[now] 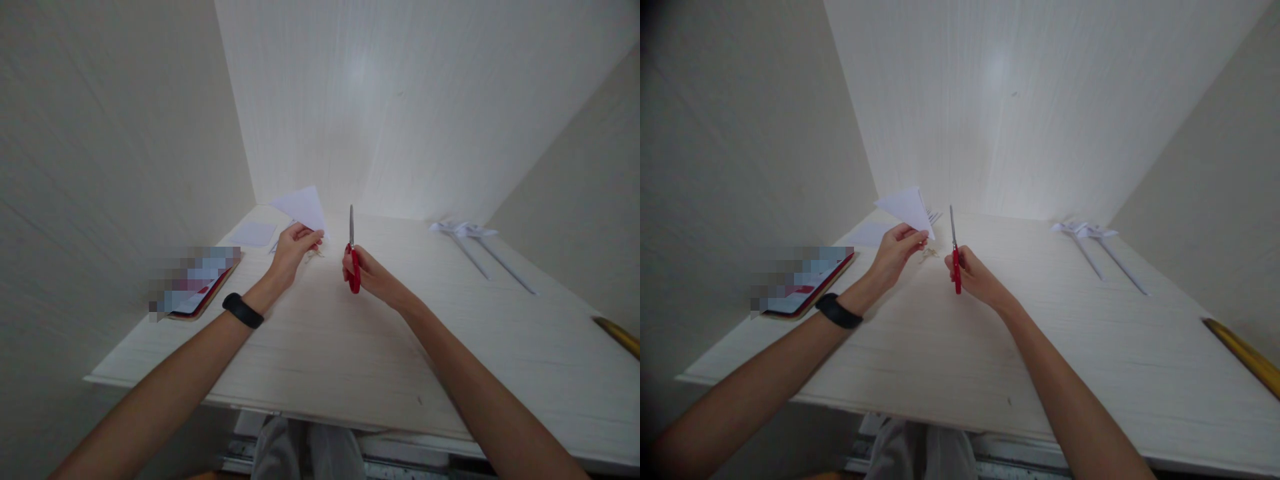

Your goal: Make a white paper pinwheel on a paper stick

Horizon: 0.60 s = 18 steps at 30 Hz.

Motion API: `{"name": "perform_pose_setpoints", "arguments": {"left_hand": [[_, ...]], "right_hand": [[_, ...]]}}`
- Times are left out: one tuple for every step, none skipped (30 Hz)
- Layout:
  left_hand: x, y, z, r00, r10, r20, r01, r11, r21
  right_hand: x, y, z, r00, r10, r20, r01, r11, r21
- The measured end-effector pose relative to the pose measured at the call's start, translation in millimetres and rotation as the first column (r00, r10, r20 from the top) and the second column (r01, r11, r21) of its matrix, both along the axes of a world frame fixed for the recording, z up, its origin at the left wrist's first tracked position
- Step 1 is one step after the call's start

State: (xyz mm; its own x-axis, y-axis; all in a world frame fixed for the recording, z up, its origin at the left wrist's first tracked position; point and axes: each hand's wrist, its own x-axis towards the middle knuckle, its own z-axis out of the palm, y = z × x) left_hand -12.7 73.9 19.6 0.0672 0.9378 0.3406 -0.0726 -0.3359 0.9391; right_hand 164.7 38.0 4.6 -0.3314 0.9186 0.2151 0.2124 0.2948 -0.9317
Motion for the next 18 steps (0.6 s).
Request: {"name": "perform_pose_setpoints", "arguments": {"left_hand": [[0,0,-0.1,1.000,0.001,-0.007,-0.001,1.000,0.000],[0,0,-0.5,1.000,0.000,-0.014,0.000,1.000,-0.001],[0,1,-1.0,1.000,0.000,-0.021,0.000,1.000,0.000],[0,1,-1.6,1.000,-0.001,-0.028,0.001,1.000,0.001],[0,1,-2.3,0.999,-0.002,-0.036,0.002,1.000,0.003],[0,1,-3.2,0.999,-0.003,-0.046,0.003,1.000,0.004],[0,2,-4.2,0.998,-0.006,-0.056,0.006,1.000,0.003],[1,3,-5.3,0.998,-0.008,-0.067,0.008,1.000,0.000],[1,4,-6.5,0.997,-0.009,-0.078,0.008,1.000,-0.005],[1,5,-7.8,0.996,-0.008,-0.088,0.007,1.000,-0.011],[1,6,-9.0,0.995,-0.006,-0.096,0.004,1.000,-0.019],[0,8,-10.1,0.995,-0.001,-0.102,-0.002,1.000,-0.026],[0,9,-11.0,0.994,0.007,-0.106,-0.010,0.999,-0.032],[-1,10,-11.6,0.994,0.016,-0.108,-0.020,0.999,-0.036],[-2,12,-11.9,0.994,0.026,-0.108,-0.030,0.999,-0.039],[-3,12,-12.0,0.994,0.036,-0.107,-0.040,0.998,-0.040],[-4,13,-12.0,0.994,0.044,-0.104,-0.048,0.998,-0.040],[-5,13,-11.9,0.994,0.050,-0.102,-0.055,0.998,-0.040]], "right_hand": [[1,-1,1.0,1.000,0.013,-0.001,-0.013,1.000,0.012],[2,-2,1.8,1.000,0.022,-0.002,-0.022,1.000,0.023],[3,-2,2.4,1.000,0.027,-0.001,-0.027,0.999,0.035],[4,-3,2.7,1.000,0.028,0.001,-0.028,0.999,0.047],[5,-3,2.5,1.000,0.027,0.006,-0.027,0.998,0.058],[6,-2,1.9,1.000,0.022,0.014,-0.023,0.997,0.067],[6,-2,1.0,1.000,0.014,0.024,-0.016,0.997,0.074],[6,-1,-0.2,0.999,0.007,0.037,-0.009,0.997,0.076],[5,0,-1.6,0.999,-0.001,0.051,-0.003,0.997,0.074],[5,1,-2.9,0.998,-0.008,0.067,0.003,0.998,0.070],[4,2,-4.1,0.997,-0.016,0.080,0.011,0.998,0.065],[2,3,-5.0,0.995,-0.024,0.092,0.018,0.998,0.063],[1,3,-5.7,0.994,-0.033,0.100,0.027,0.998,0.062],[0,3,-6.1,0.994,-0.044,0.103,0.038,0.997,0.063],[-1,3,-6.3,0.993,-0.055,0.102,0.049,0.997,0.063],[-1,3,-6.5,0.993,-0.066,0.098,0.060,0.996,0.061],[-1,3,-6.7,0.993,-0.076,0.093,0.071,0.996,0.055],[-1,3,-7.0,0.992,-0.087,0.086,0.084,0.996,0.044]]}}
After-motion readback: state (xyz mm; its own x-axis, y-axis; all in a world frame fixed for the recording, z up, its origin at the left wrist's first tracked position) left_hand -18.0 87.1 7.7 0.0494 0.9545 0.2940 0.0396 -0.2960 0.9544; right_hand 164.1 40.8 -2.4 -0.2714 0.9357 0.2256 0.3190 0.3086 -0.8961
